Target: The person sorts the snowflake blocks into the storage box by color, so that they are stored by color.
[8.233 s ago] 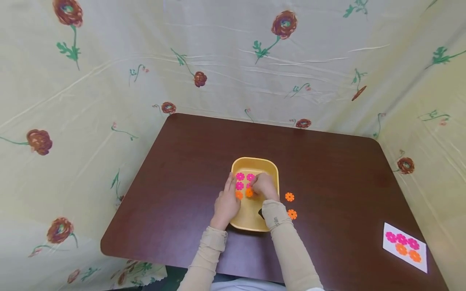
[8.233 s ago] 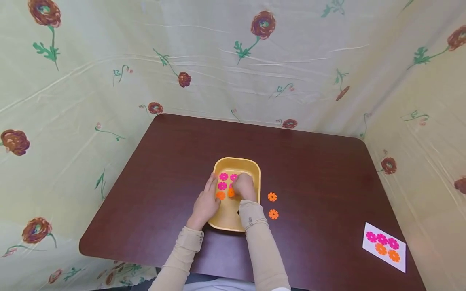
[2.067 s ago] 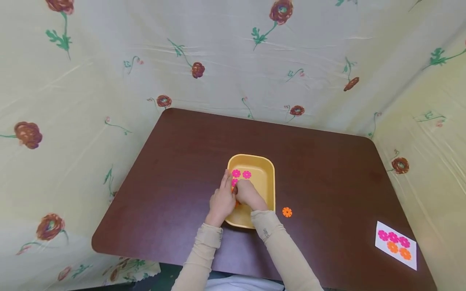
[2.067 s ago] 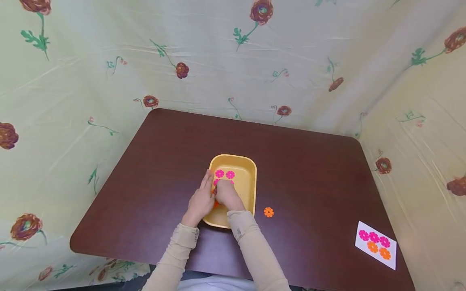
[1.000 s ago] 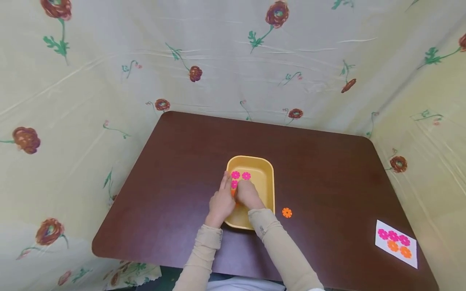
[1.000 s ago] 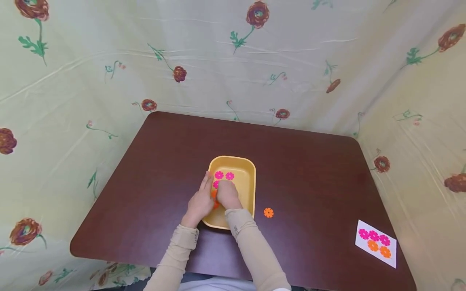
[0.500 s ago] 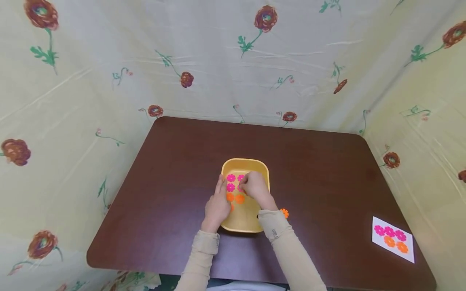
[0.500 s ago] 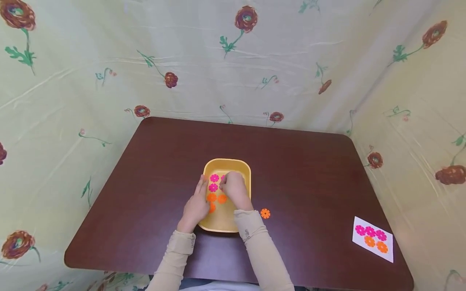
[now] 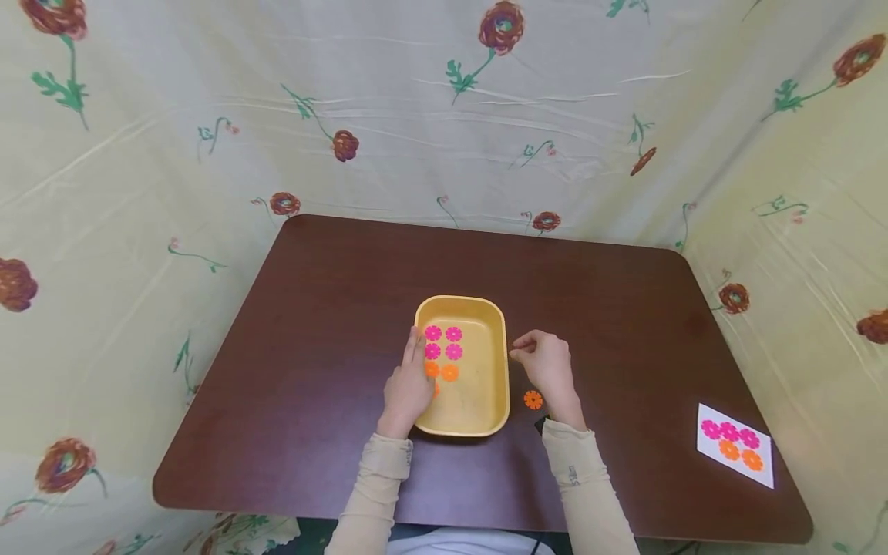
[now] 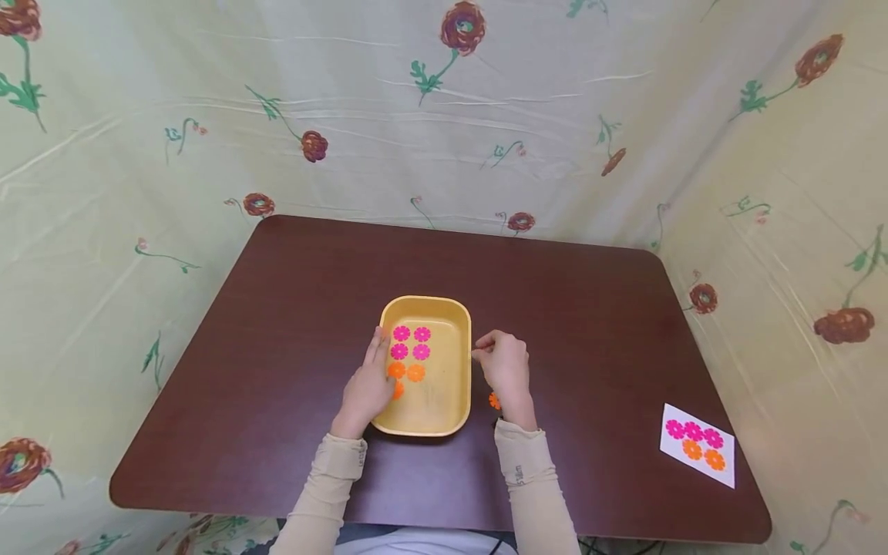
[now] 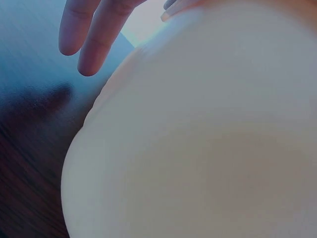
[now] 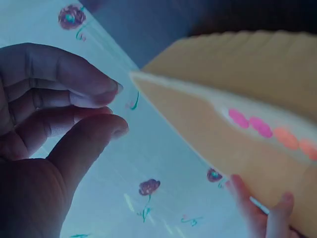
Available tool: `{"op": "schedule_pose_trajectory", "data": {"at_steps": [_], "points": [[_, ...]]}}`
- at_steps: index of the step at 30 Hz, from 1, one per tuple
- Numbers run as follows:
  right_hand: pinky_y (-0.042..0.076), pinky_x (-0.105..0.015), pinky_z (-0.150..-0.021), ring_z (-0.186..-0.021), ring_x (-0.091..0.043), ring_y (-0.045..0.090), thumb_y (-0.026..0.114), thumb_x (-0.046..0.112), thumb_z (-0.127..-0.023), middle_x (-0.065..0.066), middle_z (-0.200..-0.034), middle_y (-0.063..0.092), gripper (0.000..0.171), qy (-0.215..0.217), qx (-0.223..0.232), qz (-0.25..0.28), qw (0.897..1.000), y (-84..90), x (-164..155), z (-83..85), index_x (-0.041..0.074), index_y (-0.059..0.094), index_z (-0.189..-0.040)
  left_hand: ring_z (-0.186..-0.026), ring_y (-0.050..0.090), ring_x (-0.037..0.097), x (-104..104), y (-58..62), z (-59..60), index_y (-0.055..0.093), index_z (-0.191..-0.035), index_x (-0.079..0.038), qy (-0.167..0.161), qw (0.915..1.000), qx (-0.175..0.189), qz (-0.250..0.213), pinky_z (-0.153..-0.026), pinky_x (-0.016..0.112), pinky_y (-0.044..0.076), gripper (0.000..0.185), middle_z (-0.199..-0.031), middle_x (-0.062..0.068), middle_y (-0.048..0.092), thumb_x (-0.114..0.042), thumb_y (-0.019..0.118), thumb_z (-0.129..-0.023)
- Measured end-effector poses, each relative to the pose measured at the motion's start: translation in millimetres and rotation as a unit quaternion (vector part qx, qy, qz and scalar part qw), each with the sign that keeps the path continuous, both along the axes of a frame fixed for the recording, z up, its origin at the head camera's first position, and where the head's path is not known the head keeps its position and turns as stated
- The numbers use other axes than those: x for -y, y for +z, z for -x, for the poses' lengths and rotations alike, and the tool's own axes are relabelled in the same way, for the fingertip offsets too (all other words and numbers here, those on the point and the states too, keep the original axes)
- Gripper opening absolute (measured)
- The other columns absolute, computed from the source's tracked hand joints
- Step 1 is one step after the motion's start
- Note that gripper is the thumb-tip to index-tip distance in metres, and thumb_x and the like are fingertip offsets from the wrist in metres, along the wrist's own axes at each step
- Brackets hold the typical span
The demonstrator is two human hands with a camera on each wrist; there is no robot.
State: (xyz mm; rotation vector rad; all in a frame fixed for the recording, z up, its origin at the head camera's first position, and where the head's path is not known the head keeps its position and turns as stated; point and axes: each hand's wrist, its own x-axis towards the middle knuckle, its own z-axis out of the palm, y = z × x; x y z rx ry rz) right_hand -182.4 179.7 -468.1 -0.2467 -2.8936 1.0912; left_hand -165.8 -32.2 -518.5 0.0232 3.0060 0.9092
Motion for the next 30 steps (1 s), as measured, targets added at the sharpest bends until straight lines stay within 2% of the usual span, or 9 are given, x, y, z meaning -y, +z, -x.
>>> {"op": "schedule_pose_trajectory", "data": {"at_steps": [5,13,17,21,25,30], "points": [[0.047,-0.037,-0.065,-0.068,-0.021,0.058,0.073,0.014,-0.076,-0.005,-0.076,0.066,0.014,-0.005,0.023,-0.013,1.000,-14.2,-10,-10.7,0.007,0.068,-0.087,-0.050,0.044,0.023,1,0.7,1.6,0.033,-0.143,-0.010,0.006,1.0000,0.005,0.006,-0.046,0.036,0.038,0.067,-0.152,0.000,0.017,-0.007,0.057,-0.081],[0.049,-0.041,-0.069,-0.078,-0.026,0.060,0.075,0.016,-0.073,-0.010,-0.093,0.066,0.030,-0.003,0.056,-0.040,0.998,-39.2,-21,-27.7,0.006,0.065,-0.100,-0.052,0.045,0.024,1,0.1,-0.2,0.032,-0.143,-0.010,0.003,0.9999,0.009,0.011,-0.045,0.035,0.037,0.069,-0.152,0.000,0.017,-0.006,0.058,-0.079],[0.047,-0.045,-0.071,-0.084,-0.031,0.060,0.077,0.016,-0.070,-0.010,-0.096,0.065,0.038,0.000,0.060,-0.073,0.995,-50.6,-27,-34.7,0.006,0.063,-0.104,-0.052,0.046,0.024,1,-0.9,0.4,0.031,-0.143,-0.011,-0.001,0.9999,0.008,0.014,-0.046,0.035,0.038,0.070,-0.152,-0.001,0.017,-0.006,0.058,-0.079],[0.047,-0.045,-0.071,-0.083,-0.031,0.059,0.078,0.016,-0.069,-0.013,-0.097,0.064,0.045,0.009,0.075,-0.085,0.993,-59.0,-29,-39.1,0.003,0.061,-0.108,-0.054,0.047,0.025,1,-2.7,1.3,0.030,-0.144,-0.012,0.001,0.9998,0.012,0.018,-0.047,0.036,0.039,0.071,-0.153,-0.001,0.016,-0.006,0.058,-0.079],[0.047,-0.046,-0.071,-0.080,-0.032,0.058,0.080,0.012,-0.066,-0.015,-0.095,0.062,0.046,0.016,0.070,-0.088,0.994,-63.0,-28,-41.9,0.001,0.060,-0.107,-0.053,0.046,0.025,1,-2.8,1.4,0.031,-0.144,-0.012,0.004,0.9998,0.010,0.017,-0.047,0.036,0.038,0.070,-0.153,-0.002,0.017,-0.006,0.058,-0.079],[0.048,-0.045,-0.066,-0.075,-0.033,0.060,0.079,0.006,-0.064,-0.014,-0.085,0.063,0.038,0.021,0.036,-0.102,0.994,-66.6,-28,-44.9,0.000,0.062,-0.098,-0.051,0.044,0.023,-1,-3.6,0.7,0.032,-0.143,-0.011,0.002,0.9998,0.009,0.017,-0.044,0.033,0.036,0.070,-0.153,-0.003,0.017,-0.004,0.057,-0.078]]}}
